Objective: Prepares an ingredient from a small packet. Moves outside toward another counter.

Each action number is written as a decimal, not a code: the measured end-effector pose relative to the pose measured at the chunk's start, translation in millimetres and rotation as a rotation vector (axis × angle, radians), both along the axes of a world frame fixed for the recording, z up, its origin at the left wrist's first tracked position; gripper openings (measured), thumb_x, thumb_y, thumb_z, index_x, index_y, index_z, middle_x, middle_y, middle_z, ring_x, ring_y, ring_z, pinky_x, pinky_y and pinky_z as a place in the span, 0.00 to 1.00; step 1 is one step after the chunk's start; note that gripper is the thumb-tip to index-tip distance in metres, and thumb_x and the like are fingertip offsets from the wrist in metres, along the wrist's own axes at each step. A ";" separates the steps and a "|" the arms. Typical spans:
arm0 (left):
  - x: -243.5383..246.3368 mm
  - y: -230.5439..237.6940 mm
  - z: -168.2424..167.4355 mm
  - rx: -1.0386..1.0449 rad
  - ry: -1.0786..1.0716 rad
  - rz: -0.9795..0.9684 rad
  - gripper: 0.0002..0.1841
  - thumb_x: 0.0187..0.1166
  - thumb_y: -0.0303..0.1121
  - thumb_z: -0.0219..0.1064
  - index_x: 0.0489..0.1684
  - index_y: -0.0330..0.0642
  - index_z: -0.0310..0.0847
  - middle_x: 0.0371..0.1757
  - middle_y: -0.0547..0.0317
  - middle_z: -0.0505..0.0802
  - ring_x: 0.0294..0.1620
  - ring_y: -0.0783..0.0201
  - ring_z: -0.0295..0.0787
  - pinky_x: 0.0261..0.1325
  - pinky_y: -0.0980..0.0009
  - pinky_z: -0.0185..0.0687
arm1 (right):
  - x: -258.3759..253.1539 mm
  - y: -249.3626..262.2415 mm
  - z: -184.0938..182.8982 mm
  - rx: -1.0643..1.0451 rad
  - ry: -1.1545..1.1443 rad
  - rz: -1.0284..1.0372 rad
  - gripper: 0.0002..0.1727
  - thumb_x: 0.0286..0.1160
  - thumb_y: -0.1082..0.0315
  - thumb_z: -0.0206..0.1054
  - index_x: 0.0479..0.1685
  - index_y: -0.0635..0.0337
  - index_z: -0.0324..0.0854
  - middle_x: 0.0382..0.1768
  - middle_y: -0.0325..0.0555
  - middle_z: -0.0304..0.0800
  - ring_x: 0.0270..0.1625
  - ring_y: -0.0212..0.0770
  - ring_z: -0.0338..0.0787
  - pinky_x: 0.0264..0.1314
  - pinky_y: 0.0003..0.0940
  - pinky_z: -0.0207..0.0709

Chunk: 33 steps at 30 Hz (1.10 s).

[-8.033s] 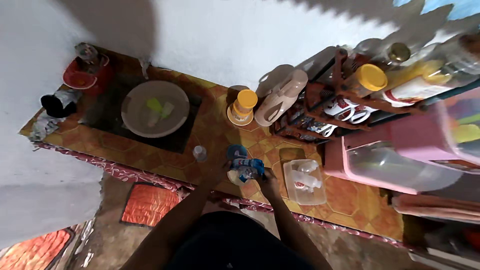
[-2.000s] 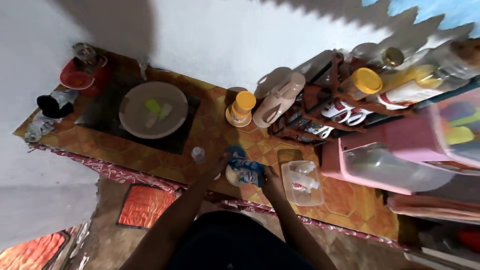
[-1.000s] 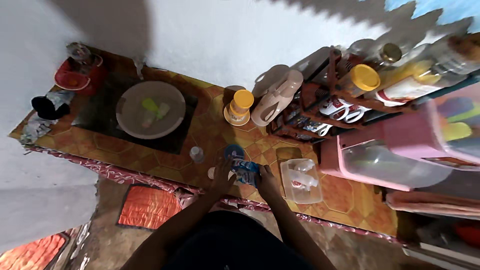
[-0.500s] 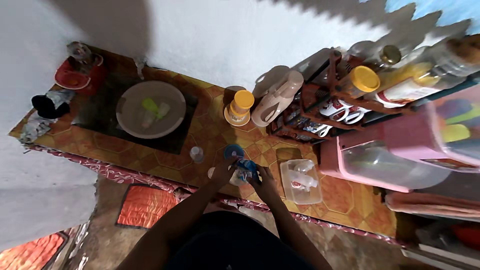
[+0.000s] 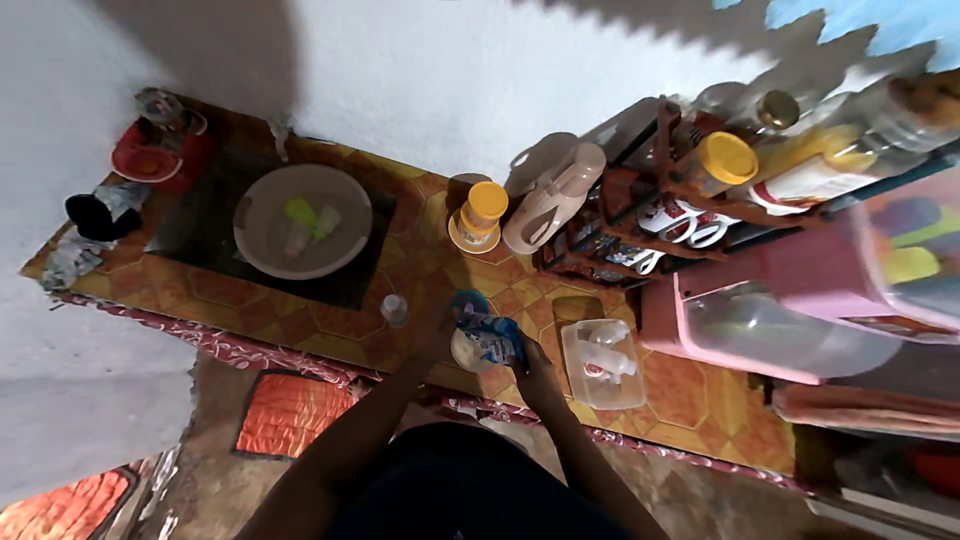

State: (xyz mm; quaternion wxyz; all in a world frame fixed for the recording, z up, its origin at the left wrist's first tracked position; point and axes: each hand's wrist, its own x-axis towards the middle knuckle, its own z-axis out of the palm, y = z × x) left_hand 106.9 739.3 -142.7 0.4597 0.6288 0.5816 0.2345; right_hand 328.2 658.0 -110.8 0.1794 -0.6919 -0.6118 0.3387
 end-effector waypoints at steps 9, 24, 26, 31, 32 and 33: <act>-0.5 -4.3 -4.1 0.012 -0.001 0.013 0.28 0.94 0.40 0.51 0.90 0.38 0.61 0.88 0.40 0.71 0.89 0.45 0.65 0.90 0.49 0.58 | 5.3 -5.1 -9.7 0.075 -0.023 0.002 0.29 0.82 0.74 0.62 0.85 0.64 0.69 0.77 0.66 0.77 0.70 0.60 0.86 0.71 0.52 0.81; 22.2 -35.2 -9.4 -0.039 0.012 -0.188 0.35 0.90 0.36 0.56 0.94 0.35 0.47 0.95 0.41 0.54 0.96 0.46 0.48 0.95 0.49 0.44 | 5.9 -2.5 -12.8 0.115 -0.035 -0.014 0.28 0.82 0.75 0.62 0.83 0.63 0.72 0.77 0.65 0.77 0.70 0.60 0.87 0.69 0.53 0.83; 27.1 -41.2 -14.3 -0.016 0.052 -0.266 0.38 0.88 0.37 0.58 0.95 0.35 0.43 0.96 0.42 0.51 0.97 0.45 0.42 0.95 0.43 0.34 | 4.1 -3.5 -10.8 0.071 -0.057 -0.006 0.28 0.83 0.74 0.61 0.84 0.61 0.71 0.77 0.64 0.78 0.68 0.61 0.88 0.68 0.54 0.83; 34.2 -41.6 -3.4 -0.071 0.013 -0.319 0.40 0.85 0.30 0.60 0.95 0.33 0.39 0.96 0.41 0.53 0.97 0.47 0.42 0.96 0.43 0.26 | 3.0 -4.1 -8.8 -0.005 -0.067 -0.017 0.28 0.84 0.71 0.62 0.85 0.59 0.70 0.77 0.62 0.78 0.67 0.60 0.88 0.68 0.55 0.82; 34.4 -39.4 0.7 -0.087 0.013 -0.309 0.40 0.86 0.29 0.58 0.96 0.34 0.38 0.96 0.41 0.51 0.98 0.48 0.40 0.95 0.43 0.22 | 3.2 -4.4 -8.7 -0.009 -0.055 -0.023 0.28 0.84 0.71 0.62 0.84 0.60 0.70 0.76 0.63 0.79 0.67 0.60 0.88 0.69 0.54 0.82; 34.6 -37.1 1.4 -0.083 -0.007 -0.274 0.39 0.86 0.29 0.58 0.96 0.34 0.38 0.96 0.41 0.51 0.98 0.47 0.39 0.95 0.43 0.21 | 3.3 -4.4 -8.2 -0.016 -0.044 -0.028 0.28 0.84 0.70 0.62 0.84 0.61 0.71 0.76 0.63 0.80 0.68 0.59 0.88 0.70 0.54 0.81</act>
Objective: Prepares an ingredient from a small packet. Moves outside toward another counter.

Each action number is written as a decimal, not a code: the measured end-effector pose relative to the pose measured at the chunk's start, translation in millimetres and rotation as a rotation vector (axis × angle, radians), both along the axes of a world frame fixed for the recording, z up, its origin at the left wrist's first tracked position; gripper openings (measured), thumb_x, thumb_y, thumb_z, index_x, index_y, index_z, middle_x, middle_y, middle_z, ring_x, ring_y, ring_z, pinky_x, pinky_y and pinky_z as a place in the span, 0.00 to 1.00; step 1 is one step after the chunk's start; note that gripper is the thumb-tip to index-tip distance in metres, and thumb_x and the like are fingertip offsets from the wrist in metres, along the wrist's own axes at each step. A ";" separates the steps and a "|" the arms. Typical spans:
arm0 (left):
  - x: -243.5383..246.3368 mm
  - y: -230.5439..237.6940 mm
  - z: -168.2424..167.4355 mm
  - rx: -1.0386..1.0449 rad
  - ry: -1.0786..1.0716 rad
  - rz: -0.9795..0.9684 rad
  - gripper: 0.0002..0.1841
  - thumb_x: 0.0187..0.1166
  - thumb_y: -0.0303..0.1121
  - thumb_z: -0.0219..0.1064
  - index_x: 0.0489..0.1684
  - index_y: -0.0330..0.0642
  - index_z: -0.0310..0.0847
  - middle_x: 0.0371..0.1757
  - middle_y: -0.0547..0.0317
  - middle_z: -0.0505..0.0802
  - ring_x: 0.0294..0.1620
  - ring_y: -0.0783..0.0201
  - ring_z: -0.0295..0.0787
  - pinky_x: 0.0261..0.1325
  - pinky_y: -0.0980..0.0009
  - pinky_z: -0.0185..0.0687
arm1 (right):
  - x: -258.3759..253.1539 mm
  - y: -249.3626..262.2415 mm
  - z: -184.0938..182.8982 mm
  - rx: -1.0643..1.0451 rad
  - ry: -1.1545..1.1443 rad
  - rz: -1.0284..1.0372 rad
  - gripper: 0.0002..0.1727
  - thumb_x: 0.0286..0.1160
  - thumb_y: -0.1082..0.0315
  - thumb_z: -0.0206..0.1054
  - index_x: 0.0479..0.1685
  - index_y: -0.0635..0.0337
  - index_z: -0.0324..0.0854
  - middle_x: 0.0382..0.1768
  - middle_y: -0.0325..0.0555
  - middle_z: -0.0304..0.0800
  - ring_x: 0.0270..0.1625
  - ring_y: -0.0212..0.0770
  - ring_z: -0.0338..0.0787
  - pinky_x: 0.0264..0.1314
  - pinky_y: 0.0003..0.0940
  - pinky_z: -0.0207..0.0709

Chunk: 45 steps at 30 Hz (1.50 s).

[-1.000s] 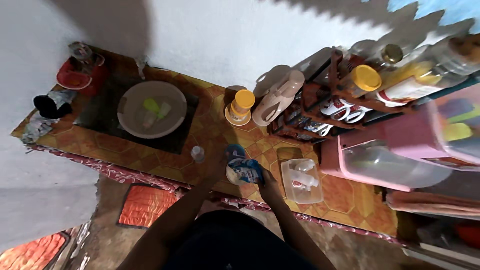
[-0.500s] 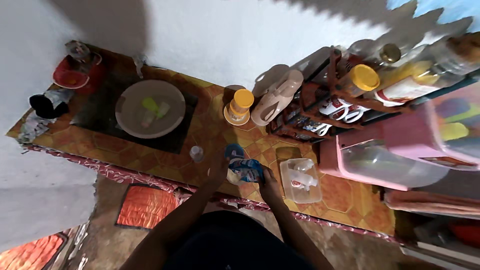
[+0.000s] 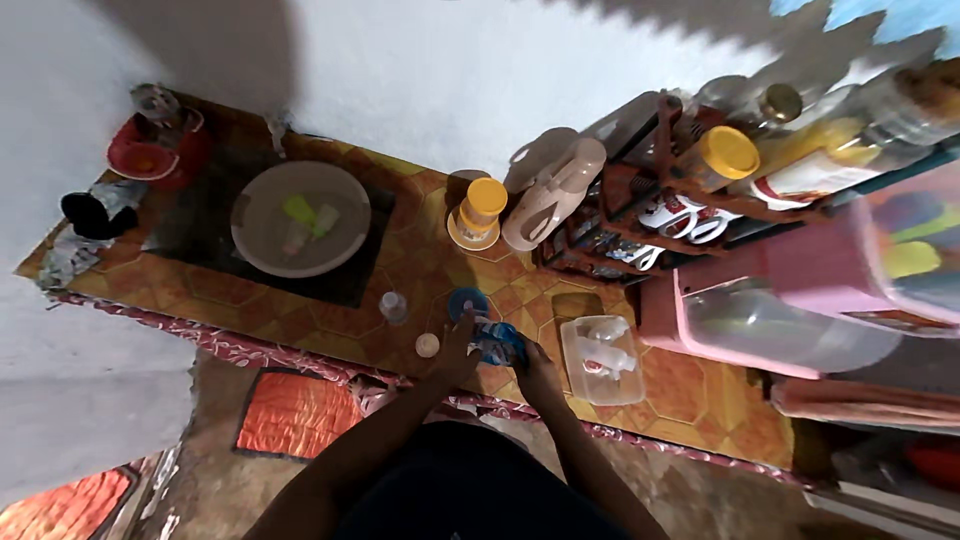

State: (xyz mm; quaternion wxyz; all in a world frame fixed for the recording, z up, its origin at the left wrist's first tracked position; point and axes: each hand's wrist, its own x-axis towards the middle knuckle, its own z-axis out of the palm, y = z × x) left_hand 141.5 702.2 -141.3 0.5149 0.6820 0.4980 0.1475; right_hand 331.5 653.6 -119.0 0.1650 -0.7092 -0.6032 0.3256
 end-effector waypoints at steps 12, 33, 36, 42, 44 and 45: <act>-22.8 28.7 21.3 0.009 -0.123 0.255 0.31 0.90 0.29 0.53 0.93 0.37 0.52 0.90 0.37 0.65 0.91 0.44 0.59 0.91 0.51 0.53 | 5.8 -1.9 -7.2 0.199 0.025 0.033 0.25 0.83 0.73 0.61 0.80 0.65 0.75 0.69 0.65 0.85 0.63 0.58 0.91 0.67 0.51 0.84; -27.9 19.5 2.7 -0.001 -0.141 0.292 0.27 0.92 0.27 0.48 0.89 0.29 0.56 0.90 0.35 0.64 0.90 0.45 0.62 0.91 0.54 0.57 | 17.4 -2.0 -15.0 0.219 0.038 -0.069 0.24 0.83 0.72 0.62 0.76 0.74 0.74 0.66 0.69 0.85 0.64 0.61 0.90 0.69 0.53 0.82; -27.3 18.6 5.3 0.005 -0.045 0.228 0.31 0.87 0.25 0.54 0.91 0.29 0.53 0.91 0.33 0.62 0.92 0.45 0.58 0.92 0.54 0.55 | 20.5 -1.7 -17.1 0.194 0.034 -0.054 0.24 0.84 0.73 0.61 0.76 0.72 0.75 0.68 0.69 0.84 0.65 0.61 0.89 0.70 0.52 0.82; -7.1 -2.0 -3.5 0.029 0.115 0.040 0.46 0.82 0.34 0.65 0.96 0.34 0.34 0.97 0.38 0.42 0.97 0.41 0.37 0.95 0.44 0.38 | 16.4 1.7 -11.7 0.135 0.046 -0.092 0.24 0.85 0.70 0.61 0.79 0.69 0.74 0.69 0.66 0.84 0.65 0.58 0.89 0.69 0.50 0.82; 0.3 -8.8 -10.3 0.049 0.163 -0.059 0.47 0.82 0.36 0.65 0.96 0.34 0.34 0.97 0.41 0.42 0.97 0.39 0.29 0.92 0.35 0.25 | 14.7 -0.2 -14.0 0.136 0.048 -0.105 0.24 0.85 0.70 0.61 0.78 0.69 0.75 0.69 0.67 0.84 0.64 0.59 0.90 0.68 0.51 0.82; 4.1 -11.4 -10.3 0.068 0.201 -0.036 0.48 0.81 0.37 0.65 0.96 0.34 0.33 0.97 0.42 0.40 0.98 0.41 0.27 0.92 0.35 0.24 | 14.6 -0.9 -15.3 0.141 0.054 -0.114 0.24 0.85 0.70 0.62 0.78 0.70 0.74 0.69 0.67 0.84 0.64 0.59 0.90 0.69 0.52 0.82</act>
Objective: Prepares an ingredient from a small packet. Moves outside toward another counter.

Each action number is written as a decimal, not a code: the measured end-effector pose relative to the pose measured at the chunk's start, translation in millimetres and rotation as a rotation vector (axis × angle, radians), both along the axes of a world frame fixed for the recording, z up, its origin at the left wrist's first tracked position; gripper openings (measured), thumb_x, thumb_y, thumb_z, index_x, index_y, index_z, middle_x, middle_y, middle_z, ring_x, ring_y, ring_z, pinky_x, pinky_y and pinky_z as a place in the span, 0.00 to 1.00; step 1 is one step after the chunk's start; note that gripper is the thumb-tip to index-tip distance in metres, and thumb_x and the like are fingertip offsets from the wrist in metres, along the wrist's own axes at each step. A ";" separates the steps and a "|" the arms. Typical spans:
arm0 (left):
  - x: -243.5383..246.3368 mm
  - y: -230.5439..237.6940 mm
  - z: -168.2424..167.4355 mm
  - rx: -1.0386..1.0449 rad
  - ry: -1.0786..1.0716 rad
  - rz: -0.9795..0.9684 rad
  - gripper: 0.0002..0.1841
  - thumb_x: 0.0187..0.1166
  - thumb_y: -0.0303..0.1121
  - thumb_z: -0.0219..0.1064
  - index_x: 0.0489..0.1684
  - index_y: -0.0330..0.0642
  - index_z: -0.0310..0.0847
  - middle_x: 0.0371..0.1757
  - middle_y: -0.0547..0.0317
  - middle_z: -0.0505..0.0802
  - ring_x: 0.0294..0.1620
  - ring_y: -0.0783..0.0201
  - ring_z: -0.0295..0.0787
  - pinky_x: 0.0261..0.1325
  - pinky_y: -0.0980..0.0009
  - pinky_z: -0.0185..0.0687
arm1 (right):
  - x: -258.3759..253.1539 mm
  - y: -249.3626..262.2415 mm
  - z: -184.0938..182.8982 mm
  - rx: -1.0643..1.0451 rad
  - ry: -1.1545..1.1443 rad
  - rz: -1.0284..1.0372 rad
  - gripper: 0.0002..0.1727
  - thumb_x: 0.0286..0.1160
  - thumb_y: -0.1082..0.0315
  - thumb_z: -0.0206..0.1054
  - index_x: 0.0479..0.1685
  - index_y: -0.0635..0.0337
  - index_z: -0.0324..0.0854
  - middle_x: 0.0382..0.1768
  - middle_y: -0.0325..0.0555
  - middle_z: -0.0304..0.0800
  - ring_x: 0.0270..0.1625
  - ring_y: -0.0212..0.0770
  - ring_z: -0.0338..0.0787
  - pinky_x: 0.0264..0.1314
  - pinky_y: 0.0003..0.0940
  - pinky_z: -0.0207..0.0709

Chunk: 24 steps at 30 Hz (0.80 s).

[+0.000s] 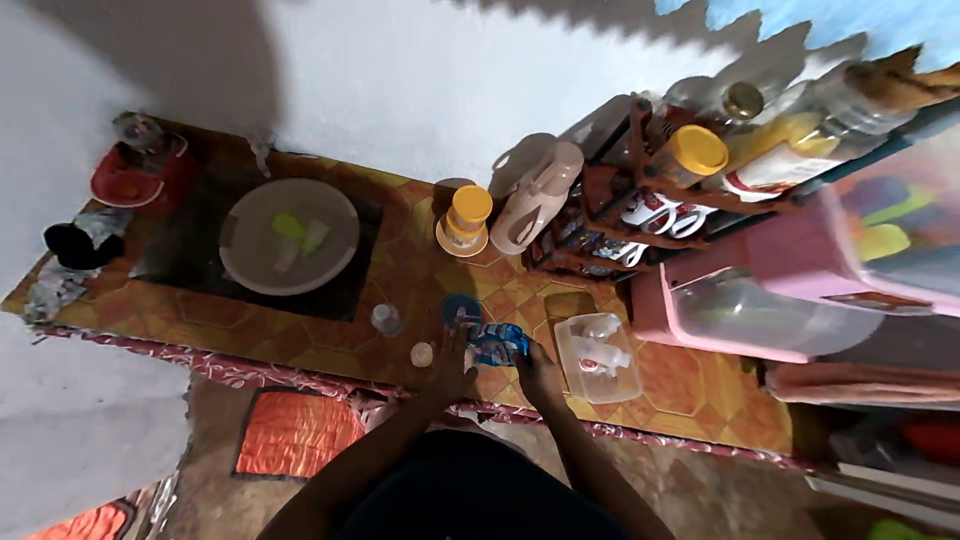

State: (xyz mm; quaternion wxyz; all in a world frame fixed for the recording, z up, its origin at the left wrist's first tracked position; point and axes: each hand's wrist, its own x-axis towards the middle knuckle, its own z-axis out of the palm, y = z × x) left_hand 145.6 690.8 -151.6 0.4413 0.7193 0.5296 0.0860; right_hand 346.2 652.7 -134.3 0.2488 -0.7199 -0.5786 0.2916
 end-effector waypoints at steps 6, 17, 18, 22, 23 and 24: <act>6.2 6.1 12.1 0.005 0.099 -0.074 0.46 0.83 0.40 0.63 0.97 0.41 0.35 0.98 0.49 0.43 0.98 0.40 0.23 0.90 0.30 0.18 | 1.1 -1.2 -4.1 -0.018 0.017 -0.010 0.26 0.84 0.70 0.62 0.80 0.70 0.73 0.69 0.67 0.84 0.66 0.59 0.89 0.71 0.52 0.81; -16.9 27.1 13.0 0.028 -0.099 0.179 0.39 0.81 0.28 0.61 0.95 0.36 0.47 0.96 0.41 0.52 0.97 0.42 0.37 0.95 0.43 0.32 | -4.9 -2.0 -3.3 0.063 0.028 0.043 0.22 0.84 0.72 0.61 0.76 0.70 0.77 0.68 0.66 0.85 0.62 0.57 0.91 0.66 0.48 0.84; -19.2 27.8 12.6 0.030 -0.102 0.188 0.39 0.81 0.28 0.61 0.95 0.35 0.46 0.96 0.40 0.52 0.97 0.42 0.39 0.95 0.43 0.33 | -3.8 -3.9 -6.6 0.075 0.031 0.036 0.22 0.84 0.73 0.61 0.75 0.70 0.78 0.67 0.66 0.86 0.62 0.57 0.91 0.66 0.48 0.84; -25.4 25.4 9.8 0.052 -0.119 0.220 0.41 0.79 0.29 0.62 0.94 0.33 0.46 0.95 0.36 0.53 0.96 0.40 0.40 0.94 0.39 0.34 | -2.2 -3.4 -7.2 0.128 0.023 0.029 0.21 0.83 0.73 0.62 0.72 0.72 0.79 0.65 0.67 0.87 0.61 0.57 0.92 0.66 0.48 0.85; -25.7 23.7 10.2 0.046 -0.113 0.221 0.41 0.79 0.29 0.63 0.94 0.33 0.46 0.95 0.37 0.53 0.97 0.40 0.40 0.94 0.39 0.34 | -0.4 -3.4 -8.0 0.099 0.006 0.031 0.21 0.84 0.73 0.61 0.73 0.71 0.79 0.66 0.67 0.86 0.62 0.59 0.91 0.67 0.50 0.84; -25.7 23.3 11.3 0.037 -0.104 0.221 0.42 0.78 0.29 0.64 0.95 0.34 0.45 0.95 0.38 0.52 0.97 0.40 0.39 0.94 0.39 0.34 | 1.5 -2.6 -9.6 0.094 -0.003 0.025 0.21 0.84 0.73 0.61 0.73 0.71 0.79 0.66 0.67 0.86 0.62 0.59 0.91 0.67 0.51 0.84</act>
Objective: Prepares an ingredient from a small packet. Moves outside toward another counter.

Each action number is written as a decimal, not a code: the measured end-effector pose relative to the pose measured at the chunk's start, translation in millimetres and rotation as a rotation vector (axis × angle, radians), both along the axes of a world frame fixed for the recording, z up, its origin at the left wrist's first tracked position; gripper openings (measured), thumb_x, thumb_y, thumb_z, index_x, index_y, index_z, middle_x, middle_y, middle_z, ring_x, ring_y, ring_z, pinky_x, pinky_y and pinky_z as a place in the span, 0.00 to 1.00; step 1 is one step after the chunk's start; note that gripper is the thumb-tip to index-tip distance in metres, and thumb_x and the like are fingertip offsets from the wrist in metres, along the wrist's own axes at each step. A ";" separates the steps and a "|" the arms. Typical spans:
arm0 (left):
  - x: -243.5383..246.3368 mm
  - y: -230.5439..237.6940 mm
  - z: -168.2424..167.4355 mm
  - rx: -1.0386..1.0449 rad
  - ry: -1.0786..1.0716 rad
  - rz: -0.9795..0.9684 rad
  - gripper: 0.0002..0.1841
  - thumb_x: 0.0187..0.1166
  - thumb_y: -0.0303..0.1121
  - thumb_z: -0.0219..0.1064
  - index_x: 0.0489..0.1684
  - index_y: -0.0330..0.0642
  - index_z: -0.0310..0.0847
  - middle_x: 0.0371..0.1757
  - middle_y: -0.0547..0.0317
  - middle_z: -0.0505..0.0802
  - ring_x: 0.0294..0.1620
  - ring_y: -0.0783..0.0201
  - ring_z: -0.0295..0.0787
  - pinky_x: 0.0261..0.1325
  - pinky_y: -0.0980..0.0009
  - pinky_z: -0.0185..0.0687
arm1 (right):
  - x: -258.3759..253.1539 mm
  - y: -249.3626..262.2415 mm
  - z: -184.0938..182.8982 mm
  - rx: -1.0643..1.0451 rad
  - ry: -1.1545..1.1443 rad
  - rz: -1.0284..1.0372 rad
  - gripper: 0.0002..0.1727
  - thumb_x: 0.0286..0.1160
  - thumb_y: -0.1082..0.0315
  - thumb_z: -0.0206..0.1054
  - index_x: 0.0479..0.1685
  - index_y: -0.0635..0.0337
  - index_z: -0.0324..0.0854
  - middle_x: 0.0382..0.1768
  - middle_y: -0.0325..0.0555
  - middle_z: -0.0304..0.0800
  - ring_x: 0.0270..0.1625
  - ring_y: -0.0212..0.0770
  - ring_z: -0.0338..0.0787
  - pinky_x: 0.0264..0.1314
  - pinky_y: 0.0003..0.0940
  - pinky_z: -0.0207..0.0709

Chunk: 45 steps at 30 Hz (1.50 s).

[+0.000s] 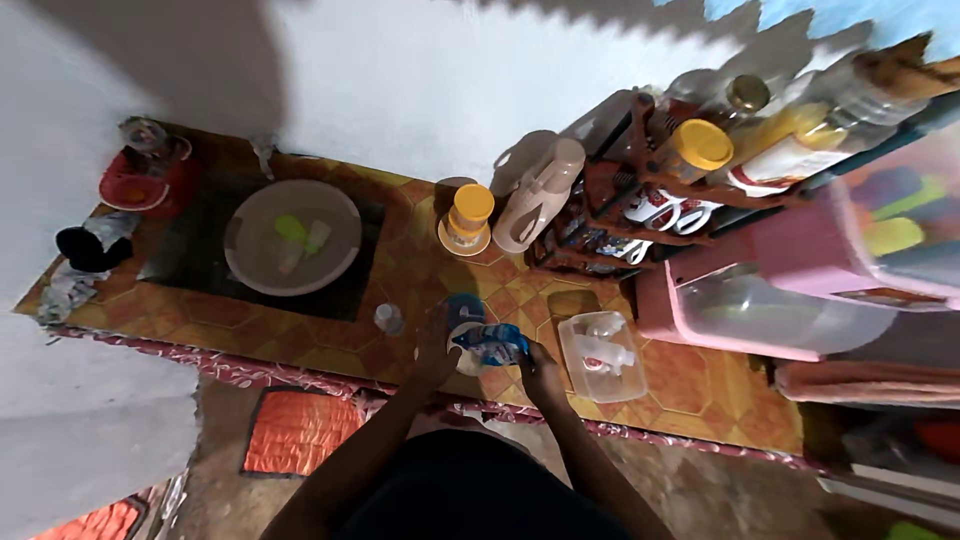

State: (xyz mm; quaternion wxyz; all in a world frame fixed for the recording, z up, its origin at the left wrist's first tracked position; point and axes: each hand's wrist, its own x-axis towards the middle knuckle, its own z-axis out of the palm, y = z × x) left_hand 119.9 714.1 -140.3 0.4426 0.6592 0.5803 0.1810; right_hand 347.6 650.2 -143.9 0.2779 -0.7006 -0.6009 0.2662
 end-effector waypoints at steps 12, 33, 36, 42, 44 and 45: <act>1.1 1.9 3.8 -0.042 0.106 0.033 0.41 0.81 0.30 0.63 0.95 0.37 0.44 0.96 0.39 0.51 0.97 0.41 0.38 0.94 0.41 0.36 | -1.4 3.3 9.6 0.016 -0.066 -0.022 0.20 0.84 0.71 0.61 0.72 0.71 0.80 0.64 0.67 0.87 0.60 0.60 0.92 0.65 0.53 0.84; 29.3 -9.3 -0.5 -0.015 0.048 -0.261 0.45 0.82 0.34 0.65 0.97 0.38 0.37 0.97 0.44 0.50 0.98 0.47 0.39 0.94 0.39 0.26 | -0.8 1.3 6.8 0.008 -0.048 0.028 0.21 0.83 0.72 0.63 0.74 0.65 0.81 0.64 0.64 0.87 0.59 0.57 0.91 0.63 0.49 0.85; 21.5 6.4 9.3 -0.020 -0.011 -0.233 0.48 0.81 0.41 0.71 0.96 0.40 0.41 0.95 0.44 0.58 0.93 0.47 0.56 0.93 0.49 0.51 | -3.9 9.6 13.5 -0.029 -0.029 0.123 0.22 0.82 0.72 0.63 0.74 0.62 0.82 0.67 0.64 0.86 0.66 0.57 0.88 0.70 0.49 0.82; 5.3 25.7 12.0 -0.120 -0.172 -0.165 0.30 0.83 0.34 0.68 0.86 0.41 0.67 0.74 0.40 0.84 0.73 0.52 0.84 0.78 0.57 0.76 | -13.2 30.6 24.9 -0.027 0.059 0.161 0.30 0.76 0.69 0.72 0.79 0.66 0.76 0.72 0.66 0.82 0.69 0.56 0.86 0.71 0.46 0.81; 0.1 24.9 8.5 -0.152 -0.223 -0.108 0.31 0.83 0.33 0.69 0.86 0.38 0.66 0.73 0.39 0.84 0.71 0.54 0.85 0.76 0.59 0.79 | -13.8 33.5 24.9 -0.024 0.141 0.125 0.36 0.72 0.70 0.74 0.83 0.67 0.70 0.74 0.65 0.79 0.68 0.55 0.87 0.65 0.43 0.85; -2.0 24.2 8.1 -0.173 -0.223 -0.082 0.32 0.83 0.33 0.69 0.86 0.38 0.65 0.74 0.39 0.84 0.72 0.54 0.85 0.76 0.58 0.79 | -13.6 33.8 24.6 -0.050 0.175 0.107 0.39 0.71 0.71 0.75 0.86 0.67 0.65 0.76 0.64 0.78 0.68 0.54 0.87 0.65 0.43 0.85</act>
